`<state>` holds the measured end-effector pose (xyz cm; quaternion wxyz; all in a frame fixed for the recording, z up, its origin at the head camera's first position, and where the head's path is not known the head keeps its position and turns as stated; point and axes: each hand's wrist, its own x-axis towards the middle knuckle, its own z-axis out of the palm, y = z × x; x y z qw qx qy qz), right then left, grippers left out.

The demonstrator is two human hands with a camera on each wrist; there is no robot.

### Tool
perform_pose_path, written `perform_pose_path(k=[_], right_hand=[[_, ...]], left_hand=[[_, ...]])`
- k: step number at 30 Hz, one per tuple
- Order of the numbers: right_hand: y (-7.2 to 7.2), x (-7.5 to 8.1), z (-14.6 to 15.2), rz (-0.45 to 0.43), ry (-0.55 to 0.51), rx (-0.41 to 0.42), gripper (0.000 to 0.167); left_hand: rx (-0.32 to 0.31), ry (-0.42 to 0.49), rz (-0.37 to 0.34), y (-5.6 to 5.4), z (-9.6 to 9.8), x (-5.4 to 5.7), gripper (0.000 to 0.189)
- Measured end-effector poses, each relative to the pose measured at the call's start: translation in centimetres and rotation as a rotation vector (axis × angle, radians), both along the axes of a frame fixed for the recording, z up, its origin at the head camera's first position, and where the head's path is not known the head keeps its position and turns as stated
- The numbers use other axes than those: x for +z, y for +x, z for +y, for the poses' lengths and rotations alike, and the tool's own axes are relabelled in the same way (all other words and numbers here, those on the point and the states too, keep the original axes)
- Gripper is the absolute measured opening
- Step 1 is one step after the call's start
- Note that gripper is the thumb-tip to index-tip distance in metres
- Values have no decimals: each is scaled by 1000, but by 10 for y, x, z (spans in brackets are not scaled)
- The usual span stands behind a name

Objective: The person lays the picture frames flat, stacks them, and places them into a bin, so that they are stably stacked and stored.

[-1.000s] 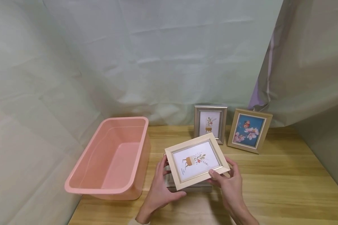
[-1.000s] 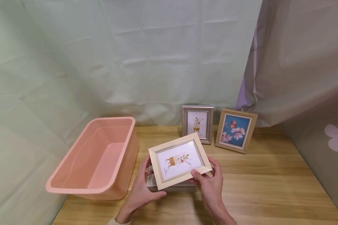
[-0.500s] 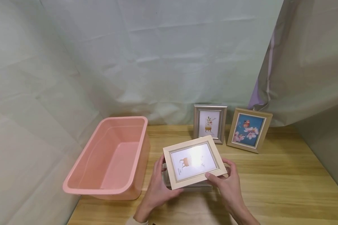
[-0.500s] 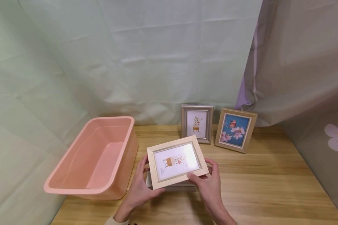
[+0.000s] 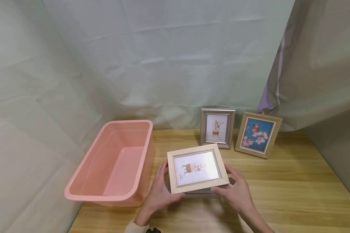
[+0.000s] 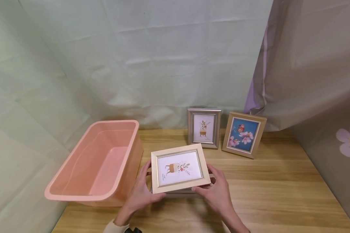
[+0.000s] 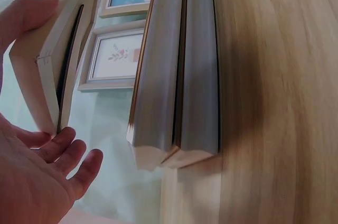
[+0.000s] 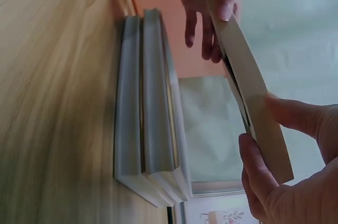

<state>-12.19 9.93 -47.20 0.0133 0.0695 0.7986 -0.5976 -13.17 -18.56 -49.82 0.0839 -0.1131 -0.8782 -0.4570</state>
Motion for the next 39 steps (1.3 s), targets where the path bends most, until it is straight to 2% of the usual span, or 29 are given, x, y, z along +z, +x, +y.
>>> perform_pose_path(k=[8,16,25,39], right_hand=[[-2,-12,-3,103,163,-8,99],[-2,-25,-6,137,300,9,94],[-2,-38,-11,100,263,21,92],[-2,-47,-13,81,224,31,93]], left_hand=[[13,-48,-70,-6,-5,-5,139],[4,-95,-45,-7,-11,-14,136],[17,-134,-175,-9,-16,-17,140],[12,-126,-204,-8,-18,-24,143]])
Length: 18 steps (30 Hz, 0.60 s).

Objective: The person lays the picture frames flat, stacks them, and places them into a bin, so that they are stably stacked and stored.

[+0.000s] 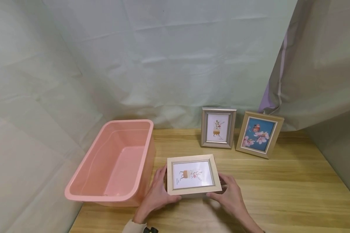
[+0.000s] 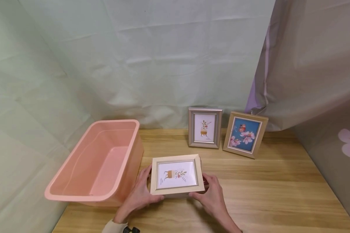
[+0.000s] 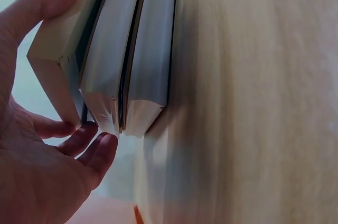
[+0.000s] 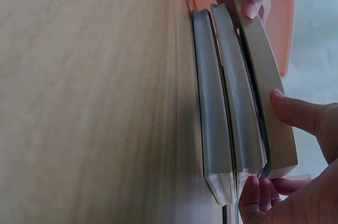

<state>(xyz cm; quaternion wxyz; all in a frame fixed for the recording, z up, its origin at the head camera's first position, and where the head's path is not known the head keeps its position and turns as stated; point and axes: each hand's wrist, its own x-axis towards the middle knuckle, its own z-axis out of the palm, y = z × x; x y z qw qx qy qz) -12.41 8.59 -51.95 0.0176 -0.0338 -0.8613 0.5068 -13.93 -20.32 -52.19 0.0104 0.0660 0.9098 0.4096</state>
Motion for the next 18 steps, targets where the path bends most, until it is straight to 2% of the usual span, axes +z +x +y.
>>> perform_pose_path(k=[8,14,18], right_hand=[[0,1,0,-5,19,-4,93],[0,0,1,-4,45,-1,93],[0,-2,1,-5,37,-1,93]], left_hand=[[-4,-1,6,0,1,0,142],[-6,-23,-18,-1,1,-1,143],[-11,-7,-30,-1,0,-2,143]])
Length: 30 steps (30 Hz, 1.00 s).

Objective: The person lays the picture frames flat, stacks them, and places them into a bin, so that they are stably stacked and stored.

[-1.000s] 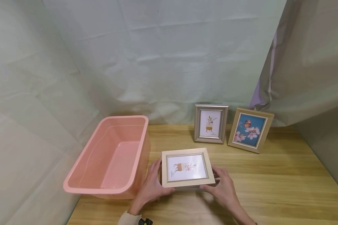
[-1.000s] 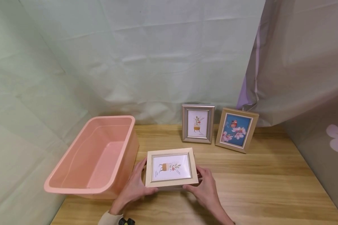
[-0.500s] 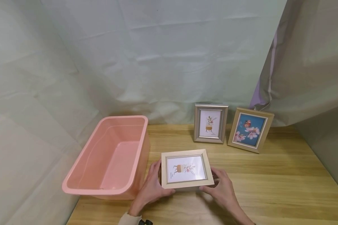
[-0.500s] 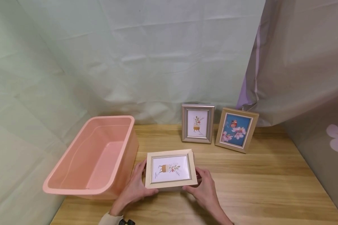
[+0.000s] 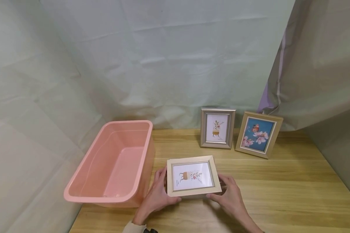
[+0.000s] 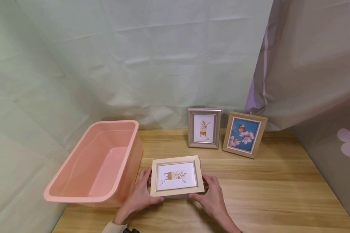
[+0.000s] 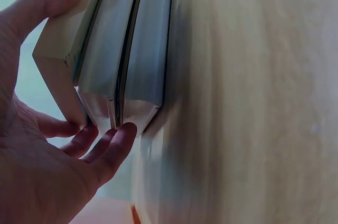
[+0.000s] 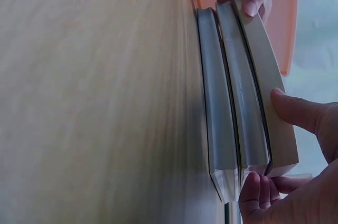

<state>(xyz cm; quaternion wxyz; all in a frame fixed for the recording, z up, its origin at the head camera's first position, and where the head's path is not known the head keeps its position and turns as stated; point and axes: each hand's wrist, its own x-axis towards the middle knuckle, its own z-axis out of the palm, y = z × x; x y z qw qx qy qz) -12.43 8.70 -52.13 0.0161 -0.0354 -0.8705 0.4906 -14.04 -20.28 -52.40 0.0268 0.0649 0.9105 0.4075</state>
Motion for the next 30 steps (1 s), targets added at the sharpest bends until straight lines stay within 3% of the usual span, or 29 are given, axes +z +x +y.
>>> perform_pose_path(k=[7,10,13,17,21,30], right_hand=[[-1,3,7,-17,-44,29,91],[-7,13,16,-12,-66,26,87],[-20,27,28,47,-62,49,82],[-44,47,44,211,-18,101,78],[-76,68,60,363,110,121,74],[-146,108,83,428,355,149,76]], left_hand=[[4,117,-53,2,-1,0,137],[8,170,-60,2,-1,0,131],[21,195,-68,2,-1,-1,128],[36,211,-85,3,-1,0,126],[32,231,-86,4,-2,0,126],[29,227,-95,3,-3,-5,126]])
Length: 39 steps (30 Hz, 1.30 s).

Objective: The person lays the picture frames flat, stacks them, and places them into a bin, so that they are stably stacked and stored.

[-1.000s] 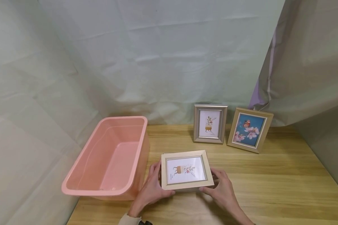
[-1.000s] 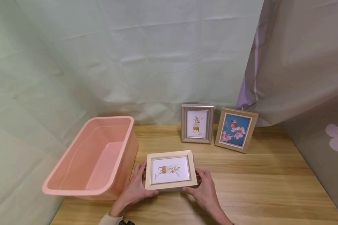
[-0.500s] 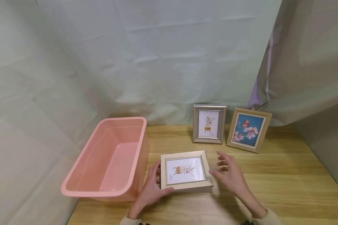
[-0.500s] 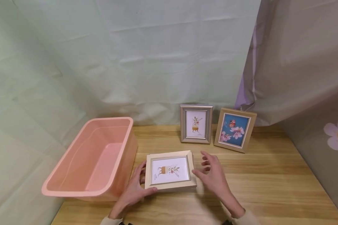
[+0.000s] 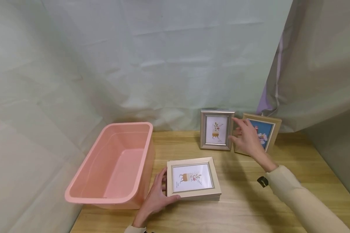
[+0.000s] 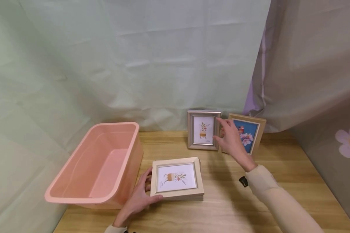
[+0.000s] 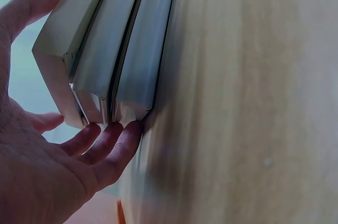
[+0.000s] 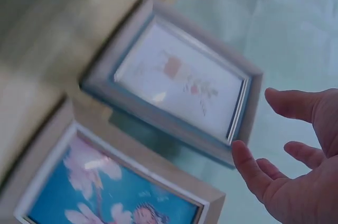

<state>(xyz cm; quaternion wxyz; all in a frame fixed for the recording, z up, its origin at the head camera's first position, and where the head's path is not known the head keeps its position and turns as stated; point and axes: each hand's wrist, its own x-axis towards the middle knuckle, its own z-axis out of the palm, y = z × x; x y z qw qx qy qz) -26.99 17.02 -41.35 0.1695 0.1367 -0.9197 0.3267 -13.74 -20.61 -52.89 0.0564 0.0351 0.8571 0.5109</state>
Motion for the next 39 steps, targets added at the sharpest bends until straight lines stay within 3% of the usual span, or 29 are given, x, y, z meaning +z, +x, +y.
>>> perform_pose_path(k=[4,8,16,28,39], right_hand=[[-24,10,-1,-3,51,2,78],[-43,19,-3,-69,96,13,81],[-68,19,-4,-209,132,31,83],[-79,3,0,-280,116,15,90],[-77,-4,10,-191,75,46,82]], left_hand=[[-2,7,-17,-1,-1,-1,127],[-4,-2,-22,-3,-2,0,127],[-22,25,-20,-3,-1,1,123],[-26,47,-35,0,1,3,123],[-45,53,-44,-3,1,5,124]])
